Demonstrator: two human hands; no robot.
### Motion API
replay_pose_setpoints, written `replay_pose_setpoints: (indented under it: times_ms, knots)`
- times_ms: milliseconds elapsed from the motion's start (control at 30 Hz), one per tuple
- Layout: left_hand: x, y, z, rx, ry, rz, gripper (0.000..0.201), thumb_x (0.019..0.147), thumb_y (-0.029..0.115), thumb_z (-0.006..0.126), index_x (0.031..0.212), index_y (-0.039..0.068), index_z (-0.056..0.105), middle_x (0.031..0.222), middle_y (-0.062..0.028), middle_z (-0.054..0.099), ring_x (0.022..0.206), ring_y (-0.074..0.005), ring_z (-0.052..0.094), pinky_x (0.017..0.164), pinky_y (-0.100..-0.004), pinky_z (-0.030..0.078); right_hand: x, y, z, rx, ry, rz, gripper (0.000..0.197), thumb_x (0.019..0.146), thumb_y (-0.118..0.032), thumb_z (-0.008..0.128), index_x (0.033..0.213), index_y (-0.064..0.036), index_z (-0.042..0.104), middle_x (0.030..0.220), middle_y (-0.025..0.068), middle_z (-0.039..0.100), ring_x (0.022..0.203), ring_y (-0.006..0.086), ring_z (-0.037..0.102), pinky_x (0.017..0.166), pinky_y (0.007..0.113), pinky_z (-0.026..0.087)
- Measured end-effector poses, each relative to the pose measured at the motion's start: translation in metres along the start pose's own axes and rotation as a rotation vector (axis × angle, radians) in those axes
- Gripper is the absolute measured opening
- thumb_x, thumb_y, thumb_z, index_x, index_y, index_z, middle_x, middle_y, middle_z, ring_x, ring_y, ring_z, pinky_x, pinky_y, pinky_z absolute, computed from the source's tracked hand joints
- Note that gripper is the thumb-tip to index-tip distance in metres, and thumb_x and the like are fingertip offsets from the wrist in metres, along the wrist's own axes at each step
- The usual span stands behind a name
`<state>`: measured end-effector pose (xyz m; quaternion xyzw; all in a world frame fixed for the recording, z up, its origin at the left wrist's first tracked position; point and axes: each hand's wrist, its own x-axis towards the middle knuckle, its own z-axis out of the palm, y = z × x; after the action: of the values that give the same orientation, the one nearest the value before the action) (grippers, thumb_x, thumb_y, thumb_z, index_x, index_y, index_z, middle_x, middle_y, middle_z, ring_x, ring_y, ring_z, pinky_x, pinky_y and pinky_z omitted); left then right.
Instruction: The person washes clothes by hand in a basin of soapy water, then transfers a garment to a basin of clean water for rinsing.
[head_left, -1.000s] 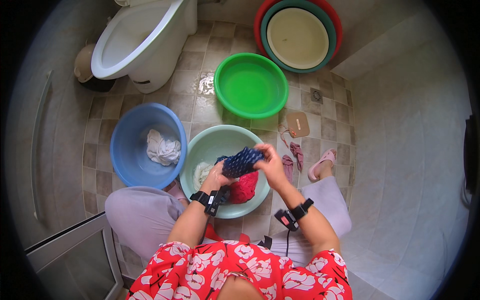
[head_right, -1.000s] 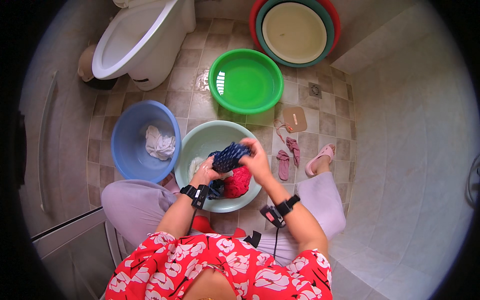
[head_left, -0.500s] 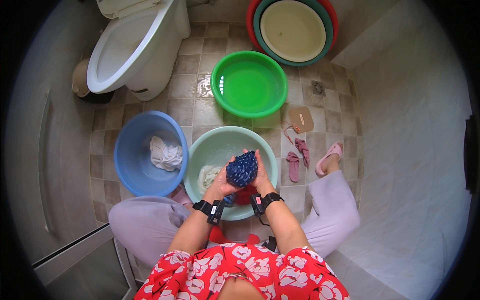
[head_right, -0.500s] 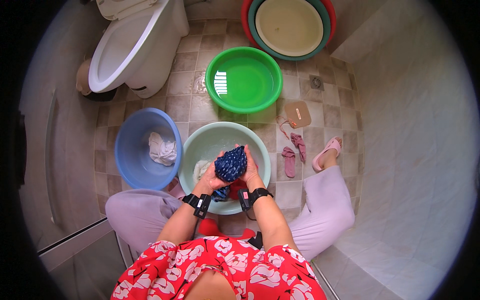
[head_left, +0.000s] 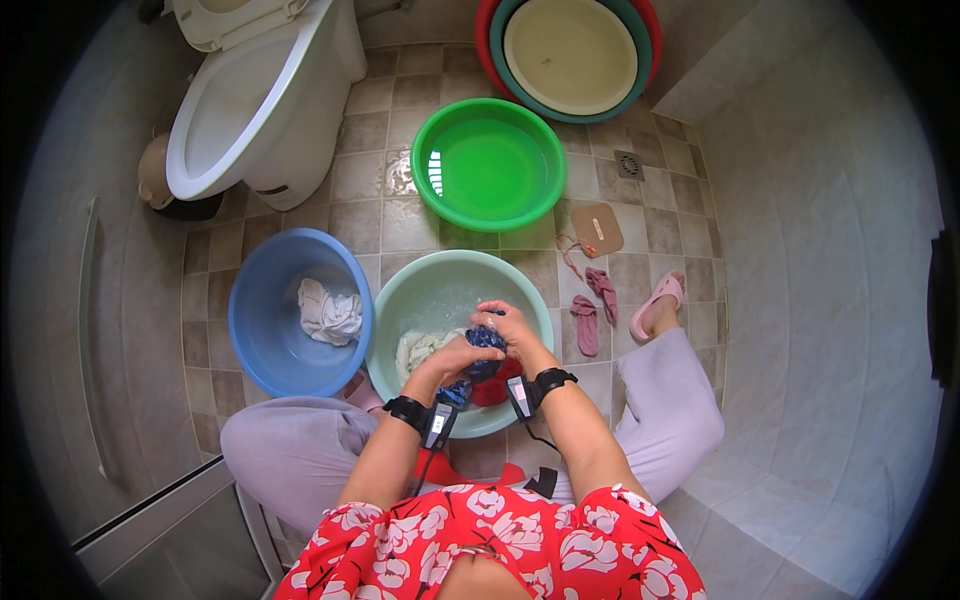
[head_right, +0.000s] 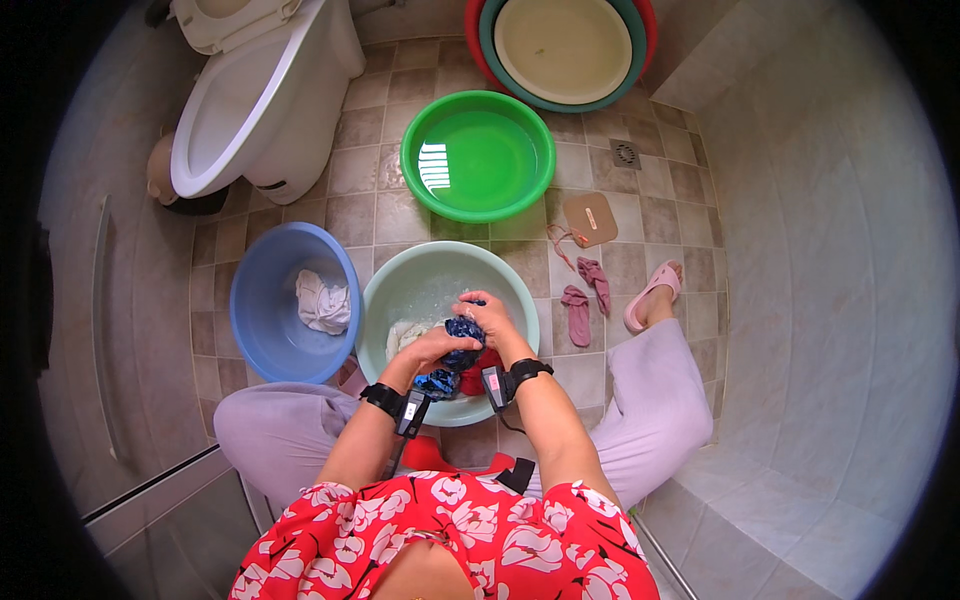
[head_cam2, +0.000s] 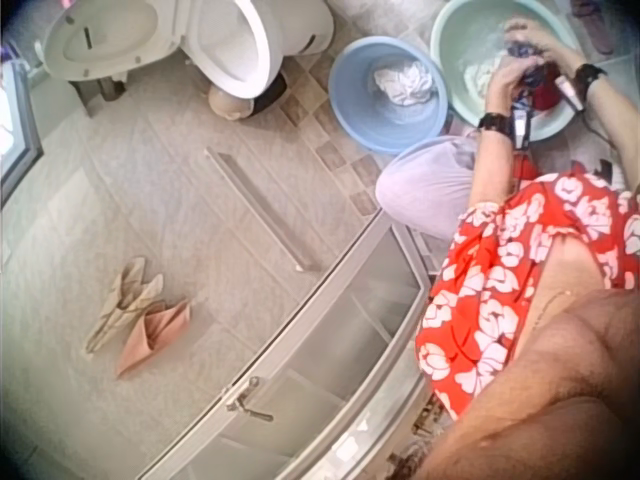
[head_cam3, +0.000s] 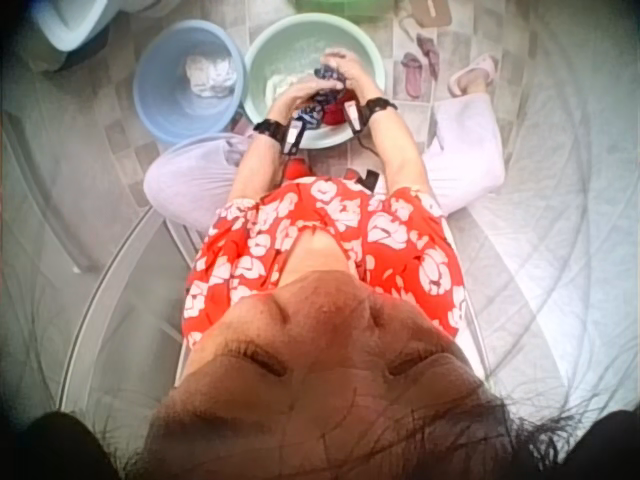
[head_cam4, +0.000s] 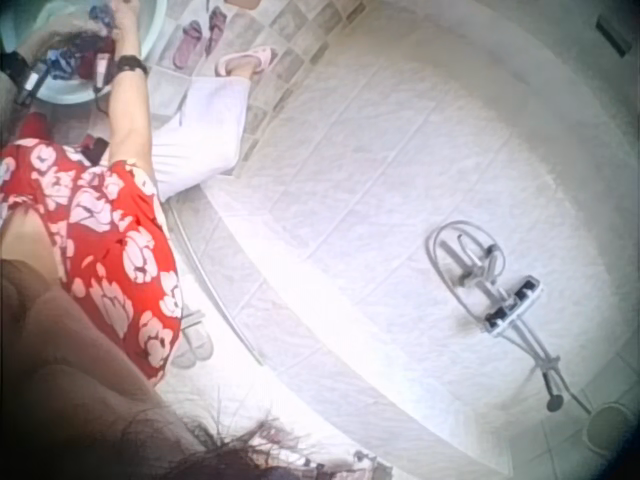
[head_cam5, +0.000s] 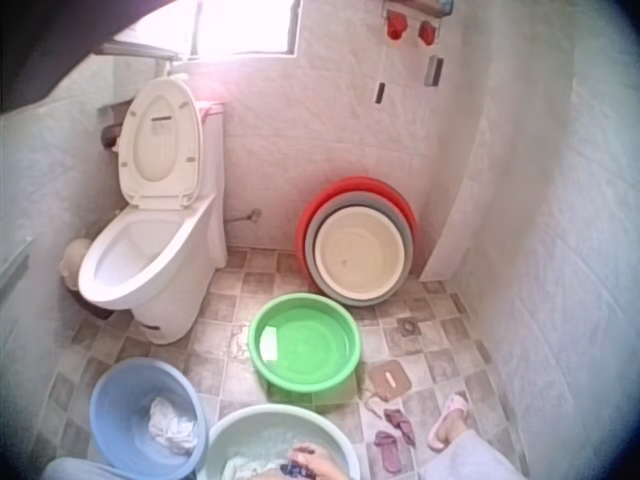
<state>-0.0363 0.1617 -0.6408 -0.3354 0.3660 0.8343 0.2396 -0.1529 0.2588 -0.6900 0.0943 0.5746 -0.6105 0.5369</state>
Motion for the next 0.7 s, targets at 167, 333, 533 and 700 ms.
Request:
replay_pose_setpoints:
  times_ms: [167,333,533,700]
  knots:
    - [0.017,-0.024,-0.015,0.439,0.128,0.268,0.039,0.064,0.015,0.078,0.098,0.001,0.064,0.092,-0.0076,0.066,0.083,-0.0141,0.061,0.072,-0.0277,0.049,0.004,0.011,0.016,-0.793,0.182,-0.301,0.030,0.064,-0.018,0.075,0.090,-0.0064,0.065,0.082,0.0118,0.068,0.074,0.0241,0.065,0.070,0.034,0.052]
    - [0.018,-0.022,-0.009,0.443,0.264,0.185,0.040,0.068,0.024,0.075,0.099,0.001,0.064,0.086,-0.0075,0.067,0.073,-0.0178,0.064,0.065,-0.0291,0.050,0.006,0.010,0.012,-0.892,0.269,-0.300,0.031,0.068,-0.025,0.076,0.092,-0.0081,0.066,0.082,0.0084,0.067,0.076,0.0195,0.063,0.070,0.031,0.050]
    - [0.002,-0.008,-0.005,-0.281,0.030,-0.080,0.031,0.076,0.016,0.069,0.101,-0.001,0.062,0.087,-0.0120,0.067,0.072,-0.0207,0.066,0.066,-0.0316,0.055,-0.011,-0.023,-0.007,0.231,-0.275,-0.009,0.062,0.081,-0.038,0.072,0.130,-0.0083,0.045,0.116,0.0148,0.056,0.103,0.0267,0.061,0.087,0.039,0.053]
    - [-0.004,-0.006,0.001,-0.504,-0.225,-0.055,0.041,0.080,0.017,0.067,0.113,-0.004,0.056,0.098,-0.0173,0.066,0.085,-0.0282,0.068,0.078,-0.0361,0.056,-0.039,-0.037,-0.005,0.335,-0.529,0.017,0.061,0.080,-0.036,0.073,0.127,-0.0096,0.046,0.124,0.0192,0.052,0.116,0.0346,0.054,0.095,0.046,0.049]
